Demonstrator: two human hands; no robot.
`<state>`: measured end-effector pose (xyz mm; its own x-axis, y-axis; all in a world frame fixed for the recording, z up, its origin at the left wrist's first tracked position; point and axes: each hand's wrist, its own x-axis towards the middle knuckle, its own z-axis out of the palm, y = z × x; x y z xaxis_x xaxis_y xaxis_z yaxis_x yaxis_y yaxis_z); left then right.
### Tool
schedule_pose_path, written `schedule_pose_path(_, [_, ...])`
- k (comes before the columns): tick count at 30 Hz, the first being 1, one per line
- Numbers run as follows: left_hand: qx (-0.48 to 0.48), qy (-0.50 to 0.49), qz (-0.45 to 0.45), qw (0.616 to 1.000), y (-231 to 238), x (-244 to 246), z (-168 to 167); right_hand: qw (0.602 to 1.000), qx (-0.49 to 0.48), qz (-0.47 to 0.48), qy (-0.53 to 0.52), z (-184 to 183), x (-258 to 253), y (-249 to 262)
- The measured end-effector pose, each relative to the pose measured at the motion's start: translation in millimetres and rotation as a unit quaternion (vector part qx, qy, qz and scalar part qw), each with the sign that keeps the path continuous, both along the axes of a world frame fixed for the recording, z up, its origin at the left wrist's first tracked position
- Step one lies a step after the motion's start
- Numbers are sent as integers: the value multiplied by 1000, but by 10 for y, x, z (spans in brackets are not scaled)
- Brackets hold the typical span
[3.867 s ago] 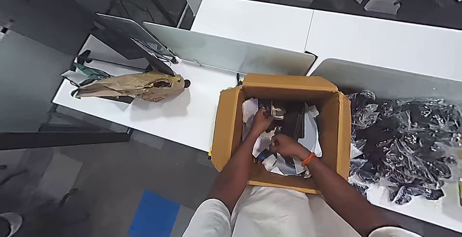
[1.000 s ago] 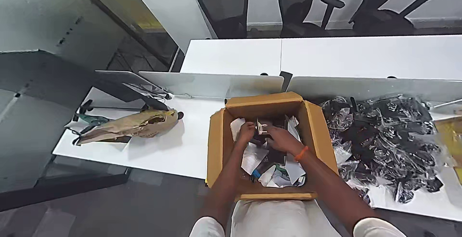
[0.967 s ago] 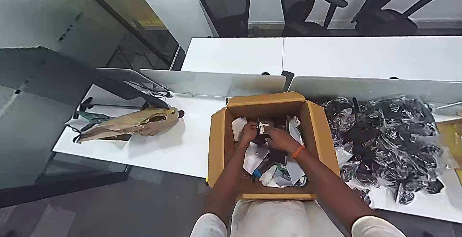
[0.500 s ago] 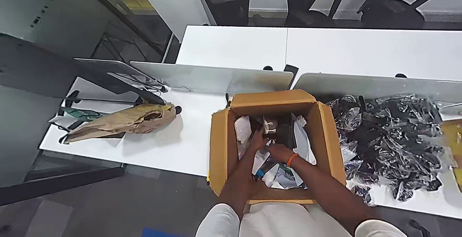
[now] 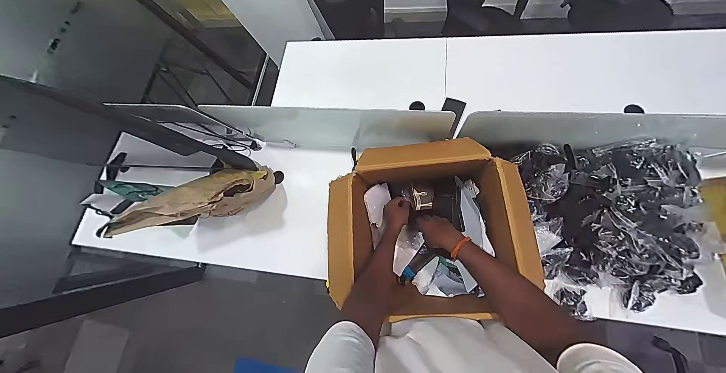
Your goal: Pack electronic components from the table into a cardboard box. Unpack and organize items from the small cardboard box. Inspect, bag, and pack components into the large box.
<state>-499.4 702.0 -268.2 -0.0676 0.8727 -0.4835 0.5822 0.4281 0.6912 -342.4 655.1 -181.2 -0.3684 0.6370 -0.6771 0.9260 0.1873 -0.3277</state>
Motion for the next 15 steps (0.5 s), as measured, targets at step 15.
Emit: schedule_pose_path(15, [70,-449,262,852,-105,-151,1479,807,-46,-389,443,545,331,398])
